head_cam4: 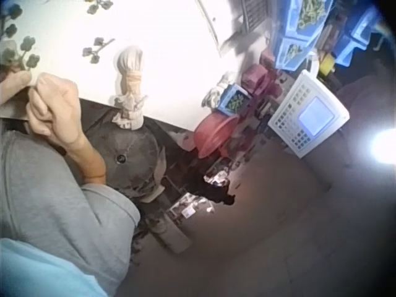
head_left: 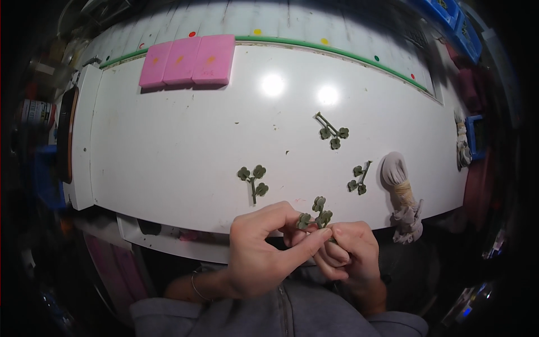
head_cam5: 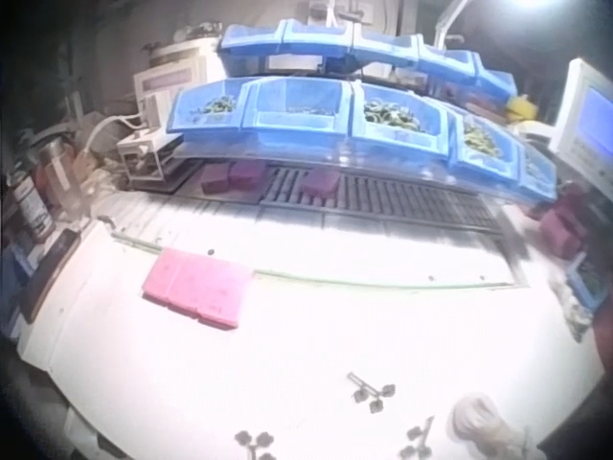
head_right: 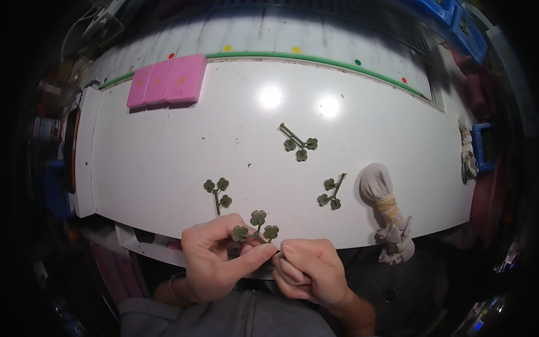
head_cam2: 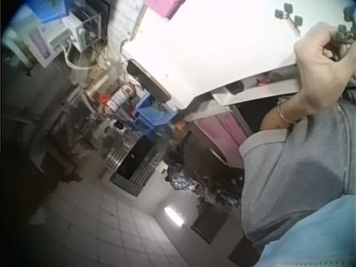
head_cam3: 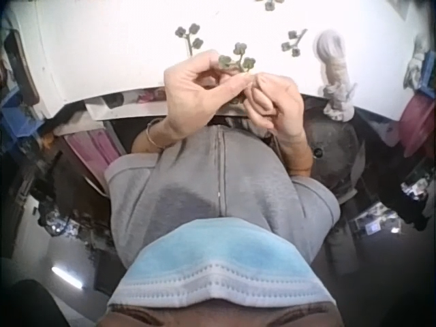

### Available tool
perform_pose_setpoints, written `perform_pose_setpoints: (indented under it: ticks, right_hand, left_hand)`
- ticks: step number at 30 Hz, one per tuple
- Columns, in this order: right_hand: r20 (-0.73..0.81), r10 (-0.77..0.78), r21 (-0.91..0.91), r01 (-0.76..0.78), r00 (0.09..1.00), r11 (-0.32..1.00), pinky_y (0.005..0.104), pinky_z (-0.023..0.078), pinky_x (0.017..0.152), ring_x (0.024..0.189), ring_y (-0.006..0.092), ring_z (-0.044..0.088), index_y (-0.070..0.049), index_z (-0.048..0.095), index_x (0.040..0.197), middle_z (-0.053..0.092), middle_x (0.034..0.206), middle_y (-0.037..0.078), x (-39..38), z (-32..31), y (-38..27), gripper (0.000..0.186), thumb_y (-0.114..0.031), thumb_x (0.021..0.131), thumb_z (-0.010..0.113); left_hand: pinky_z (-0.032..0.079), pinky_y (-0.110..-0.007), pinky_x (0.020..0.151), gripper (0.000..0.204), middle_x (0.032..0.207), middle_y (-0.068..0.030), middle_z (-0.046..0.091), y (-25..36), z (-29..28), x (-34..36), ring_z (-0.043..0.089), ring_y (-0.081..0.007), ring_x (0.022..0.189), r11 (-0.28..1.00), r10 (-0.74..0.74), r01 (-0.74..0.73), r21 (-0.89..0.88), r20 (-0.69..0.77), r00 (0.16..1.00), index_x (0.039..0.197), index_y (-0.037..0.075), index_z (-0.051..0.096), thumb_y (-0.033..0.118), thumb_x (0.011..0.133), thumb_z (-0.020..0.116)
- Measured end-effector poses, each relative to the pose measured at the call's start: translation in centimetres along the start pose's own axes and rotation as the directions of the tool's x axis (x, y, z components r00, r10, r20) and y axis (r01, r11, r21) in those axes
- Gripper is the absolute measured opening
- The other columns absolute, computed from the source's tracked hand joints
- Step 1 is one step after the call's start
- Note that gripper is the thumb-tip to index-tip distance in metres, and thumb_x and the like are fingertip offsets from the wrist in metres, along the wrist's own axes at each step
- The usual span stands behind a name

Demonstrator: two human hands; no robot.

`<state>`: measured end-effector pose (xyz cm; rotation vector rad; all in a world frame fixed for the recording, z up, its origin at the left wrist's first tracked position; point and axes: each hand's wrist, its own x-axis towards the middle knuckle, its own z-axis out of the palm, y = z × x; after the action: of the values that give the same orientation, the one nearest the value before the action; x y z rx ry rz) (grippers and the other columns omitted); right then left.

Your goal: The person places small green leaf-shaped pieces into various pink molds, applies white paste with a cloth, and connects components together using a thin wire.

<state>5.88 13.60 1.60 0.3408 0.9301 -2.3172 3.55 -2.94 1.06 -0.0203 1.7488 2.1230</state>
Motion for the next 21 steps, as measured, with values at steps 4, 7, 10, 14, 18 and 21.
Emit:
perform_pose_setpoints:
  ticks: [4,7,10,14,18,21]
  right_hand:
    - [-0.142,0.012,-0.384,-0.066,0.990,0.921,0.0226,0.025,0.039,0.041,0.0061,0.032,-0.005,0.038,0.055,0.037,0.049,-0.001,-1.2,-0.8,0.5,0.044,-0.017,0.097,0.038]
    - [-0.117,-0.036,-0.660,-0.051,0.993,0.749,0.0248,0.026,0.040,0.041,0.0066,0.032,-0.004,0.040,0.053,0.038,0.048,-0.002,-1.5,-0.9,0.5,0.046,-0.018,0.097,0.039]
    - [-0.130,-0.123,-0.780,-0.025,0.984,0.626,0.0270,0.030,0.042,0.041,0.0100,0.037,-0.003,0.044,0.053,0.041,0.046,0.002,-1.6,-0.6,0.5,0.044,-0.016,0.096,0.042]
    - [-0.070,-0.302,-0.887,0.079,0.951,0.455,0.0276,0.034,0.044,0.042,0.0143,0.044,-0.002,0.050,0.057,0.047,0.051,0.007,-1.7,-0.4,0.4,0.035,-0.009,0.091,0.048]
    - [-0.028,-0.593,-0.893,0.246,0.805,0.377,0.0250,0.033,0.044,0.045,0.0142,0.047,0.000,0.058,0.070,0.054,0.060,0.008,-1.2,-0.5,1.3,0.019,-0.007,0.088,0.053]
    - [-0.013,-0.646,-0.898,0.275,0.763,0.343,0.0236,0.033,0.044,0.046,0.0125,0.047,0.000,0.059,0.071,0.055,0.060,0.007,-1.1,0.2,1.0,0.020,-0.008,0.088,0.053]
  left_hand:
    - [0.037,-0.018,0.054,0.015,0.060,0.0007,0.051,0.8,0.0,0.3,0.044,-0.0021,0.057,0.996,-0.033,0.039,0.086,-0.066,0.997,0.067,-0.004,0.055,-0.006,0.072,0.069]
    - [0.037,-0.018,0.052,0.016,0.057,0.0026,0.049,1.0,0.1,0.4,0.043,-0.0013,0.055,0.993,-0.095,0.099,0.066,-0.062,0.994,0.066,-0.004,0.055,-0.004,0.072,0.070]
    - [0.037,-0.017,0.051,0.016,0.057,0.0033,0.048,1.0,0.2,0.4,0.042,-0.0009,0.054,0.991,-0.118,0.121,0.057,-0.051,0.992,0.066,-0.003,0.055,-0.004,0.072,0.070]
    - [0.038,-0.017,0.053,0.015,0.058,0.0033,0.048,0.9,0.3,0.2,0.043,-0.0008,0.056,0.989,-0.111,0.113,0.093,-0.035,0.993,0.067,-0.003,0.055,-0.003,0.073,0.070]
    - [0.042,-0.018,0.056,0.013,0.064,0.0008,0.052,0.7,-0.3,0.2,0.047,-0.0026,0.058,0.985,-0.137,0.139,0.102,-0.034,0.990,0.073,-0.005,0.055,-0.004,0.074,0.068]
    - [0.050,-0.023,0.063,0.013,0.076,-0.0061,0.057,1.1,-1.5,0.1,0.059,-0.0115,0.066,1.000,-0.015,0.017,0.019,-0.111,0.994,0.085,-0.008,0.054,-0.010,0.076,0.063]
